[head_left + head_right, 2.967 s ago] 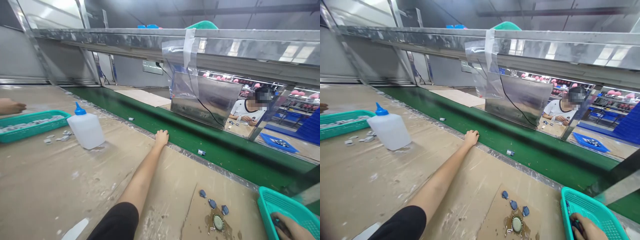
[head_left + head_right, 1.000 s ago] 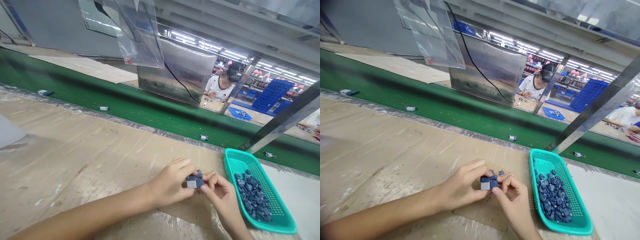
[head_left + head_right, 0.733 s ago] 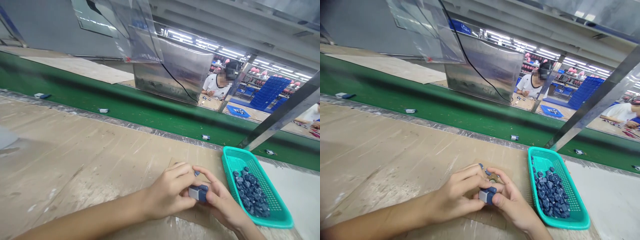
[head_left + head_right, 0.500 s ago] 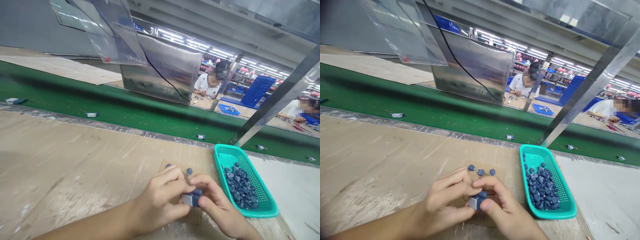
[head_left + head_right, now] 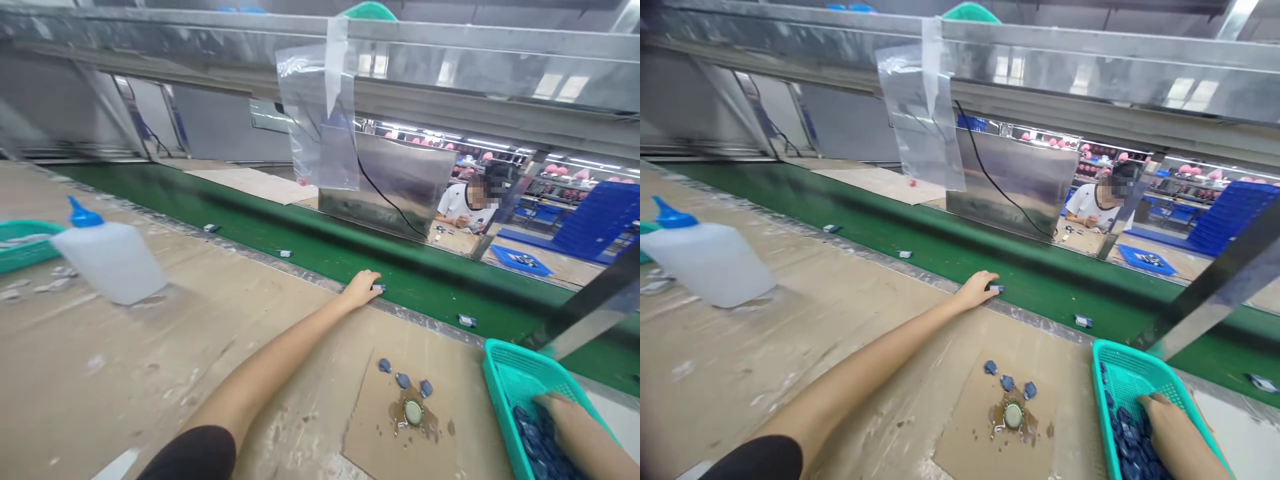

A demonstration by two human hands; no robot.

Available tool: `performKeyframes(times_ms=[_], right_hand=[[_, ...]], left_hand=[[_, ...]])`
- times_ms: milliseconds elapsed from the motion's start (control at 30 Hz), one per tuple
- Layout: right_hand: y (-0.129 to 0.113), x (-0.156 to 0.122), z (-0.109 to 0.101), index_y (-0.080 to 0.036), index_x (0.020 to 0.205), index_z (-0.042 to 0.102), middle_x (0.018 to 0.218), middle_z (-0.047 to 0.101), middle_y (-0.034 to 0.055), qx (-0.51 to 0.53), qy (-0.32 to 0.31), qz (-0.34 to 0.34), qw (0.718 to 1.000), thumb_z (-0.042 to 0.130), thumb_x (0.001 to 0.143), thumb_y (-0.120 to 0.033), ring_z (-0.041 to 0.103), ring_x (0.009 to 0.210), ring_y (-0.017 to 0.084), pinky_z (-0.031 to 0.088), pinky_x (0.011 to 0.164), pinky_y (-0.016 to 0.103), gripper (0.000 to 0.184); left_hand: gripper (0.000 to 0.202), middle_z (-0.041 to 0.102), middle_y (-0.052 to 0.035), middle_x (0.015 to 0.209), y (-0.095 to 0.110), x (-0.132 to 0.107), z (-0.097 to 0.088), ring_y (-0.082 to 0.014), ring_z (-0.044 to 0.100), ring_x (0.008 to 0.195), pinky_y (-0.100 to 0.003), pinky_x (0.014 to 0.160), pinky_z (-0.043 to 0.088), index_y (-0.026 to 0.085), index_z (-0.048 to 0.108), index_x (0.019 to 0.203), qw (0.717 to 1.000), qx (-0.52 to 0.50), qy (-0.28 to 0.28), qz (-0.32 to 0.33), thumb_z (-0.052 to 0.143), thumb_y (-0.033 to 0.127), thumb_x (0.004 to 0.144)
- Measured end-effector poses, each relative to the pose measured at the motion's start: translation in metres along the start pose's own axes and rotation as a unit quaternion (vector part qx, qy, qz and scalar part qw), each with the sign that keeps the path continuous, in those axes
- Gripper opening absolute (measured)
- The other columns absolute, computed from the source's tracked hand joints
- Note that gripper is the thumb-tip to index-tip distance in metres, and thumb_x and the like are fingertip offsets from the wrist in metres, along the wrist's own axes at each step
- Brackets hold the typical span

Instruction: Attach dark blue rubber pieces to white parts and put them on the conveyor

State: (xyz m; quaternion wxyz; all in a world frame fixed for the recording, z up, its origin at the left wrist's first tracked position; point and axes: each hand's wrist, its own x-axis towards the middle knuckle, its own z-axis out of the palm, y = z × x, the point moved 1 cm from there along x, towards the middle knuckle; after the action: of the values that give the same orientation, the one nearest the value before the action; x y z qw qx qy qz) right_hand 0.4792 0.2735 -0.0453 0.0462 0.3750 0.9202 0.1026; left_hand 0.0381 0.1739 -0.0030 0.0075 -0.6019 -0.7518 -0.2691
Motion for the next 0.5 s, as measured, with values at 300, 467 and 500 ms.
performKeyframes(times_ms=[300,467,500], right_hand=[[-0.012,-0.006,-0.047,-0.021,0.066,0.068,0.067,0.069,0.0057,0.063,0.012,0.081,0.995,0.053,0.068,-0.013,0.065,0.063,0.027,0.051,0.06,0.033,0.017],[-0.019,0.002,-0.058,-0.021,0.063,0.066,0.069,0.069,0.0047,0.074,-0.003,0.088,0.993,0.052,0.056,-0.006,0.065,0.069,0.027,0.049,0.063,0.031,0.022],[-0.019,0.003,-0.058,-0.021,0.063,0.065,0.065,0.068,0.0043,0.071,-0.001,0.092,0.993,0.052,0.056,-0.006,0.064,0.066,0.027,0.048,0.061,0.031,0.021]], left_hand=[[0.052,0.035,-0.0189,0.13,-0.098,-0.012,-0.066,-0.0323,0.028,0.122,-0.046,0.098,0.025,0.007,0.036,0.125,0.959,-0.045,0.143,-0.241,0.041,0.001,0.074],[0.014,0.05,-0.0096,0.104,-0.114,-0.029,-0.088,-0.0259,0.037,0.112,-0.039,0.095,0.031,0.008,0.051,0.09,0.93,-0.137,0.166,-0.298,0.044,0.005,0.078],[0.007,0.051,-0.0063,0.096,-0.114,-0.03,-0.09,-0.0243,0.037,0.111,-0.038,0.095,0.03,0.01,0.05,0.081,0.922,-0.16,0.172,-0.306,0.048,0.005,0.077]])
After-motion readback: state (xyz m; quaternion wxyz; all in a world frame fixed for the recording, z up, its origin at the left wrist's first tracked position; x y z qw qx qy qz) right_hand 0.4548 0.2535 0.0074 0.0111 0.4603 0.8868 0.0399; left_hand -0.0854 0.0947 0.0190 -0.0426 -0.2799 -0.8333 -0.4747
